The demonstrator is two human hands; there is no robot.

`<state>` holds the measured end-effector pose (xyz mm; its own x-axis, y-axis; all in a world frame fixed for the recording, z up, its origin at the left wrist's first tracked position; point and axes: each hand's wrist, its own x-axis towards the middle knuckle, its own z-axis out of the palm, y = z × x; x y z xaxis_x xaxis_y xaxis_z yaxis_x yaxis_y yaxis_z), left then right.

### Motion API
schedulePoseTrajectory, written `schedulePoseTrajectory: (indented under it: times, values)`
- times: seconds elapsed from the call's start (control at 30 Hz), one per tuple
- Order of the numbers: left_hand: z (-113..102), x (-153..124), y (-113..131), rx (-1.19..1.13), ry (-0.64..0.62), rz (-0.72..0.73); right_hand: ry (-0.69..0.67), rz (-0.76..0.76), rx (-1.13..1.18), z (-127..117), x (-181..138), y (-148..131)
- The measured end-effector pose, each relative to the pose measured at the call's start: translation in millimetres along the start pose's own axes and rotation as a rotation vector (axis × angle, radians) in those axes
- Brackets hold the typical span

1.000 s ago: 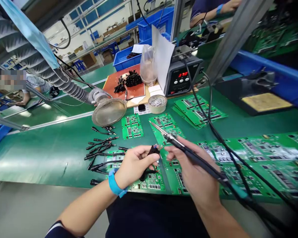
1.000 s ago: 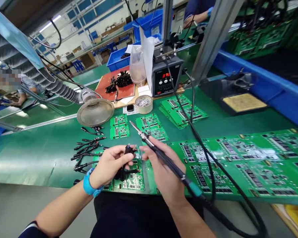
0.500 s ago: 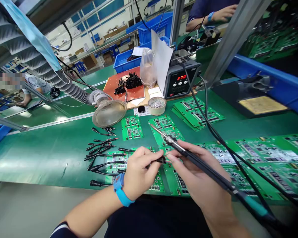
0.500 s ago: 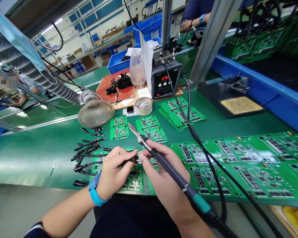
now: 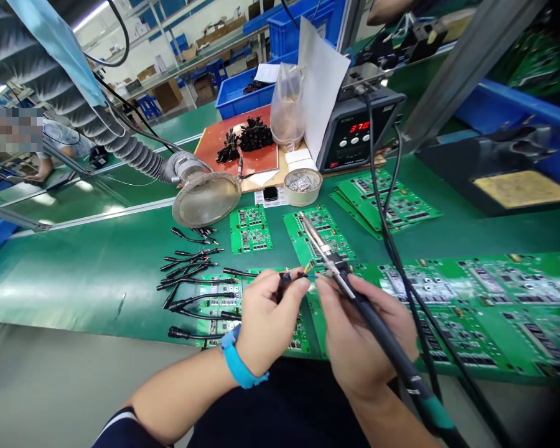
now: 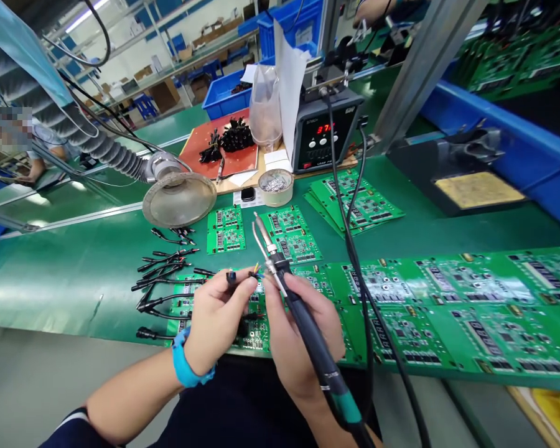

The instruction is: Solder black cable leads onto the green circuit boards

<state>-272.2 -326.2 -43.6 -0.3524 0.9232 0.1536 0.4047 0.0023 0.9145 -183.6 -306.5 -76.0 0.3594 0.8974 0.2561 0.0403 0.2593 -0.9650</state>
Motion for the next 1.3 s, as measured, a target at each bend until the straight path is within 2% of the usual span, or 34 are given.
schedulePoseTrajectory:
  times: [0.1,0.17,0.23,0.27,0.33,0.47,0.67,0.87,1.3]
  values:
    - [-23.3,6.6,-7.4,0.333,-0.039,0.324,-0.079,-0.006,-0.025,-17.9,6.6,3.1]
    - [-37.0,10.2,-18.2,0.615,-0.189,0.51,-0.191,0.021,-0.088,-35.4,13.9,8.5]
    - [-42.9,11.2,-32.4,0.862,-0.385,0.631,-0.254,0.017,-0.19,-51.9,19.5,16.7]
    - [-42.8,10.5,-39.7,0.943,-0.454,0.674,-0.244,-0.004,-0.25,-58.4,20.9,21.1]
    - [-38.4,7.8,-52.6,1.007,-0.516,0.73,-0.169,-0.061,-0.351,-66.6,20.2,28.9]
    - [-27.6,3.7,-64.8,0.97,-0.473,0.742,-0.109,-0.078,-0.468,-68.4,11.0,36.6]
    - [-22.5,5.1,-62.8,0.979,-0.461,0.73,-0.052,-0.015,-0.5,-63.3,4.0,35.8]
    - [-22.6,4.9,-62.7,0.979,-0.477,0.706,-0.07,0.02,-0.527,-60.6,4.1,37.2]
    - [-20.9,4.7,-59.9,0.996,-0.448,0.704,-0.117,-0.062,-0.46,-61.6,4.5,43.4]
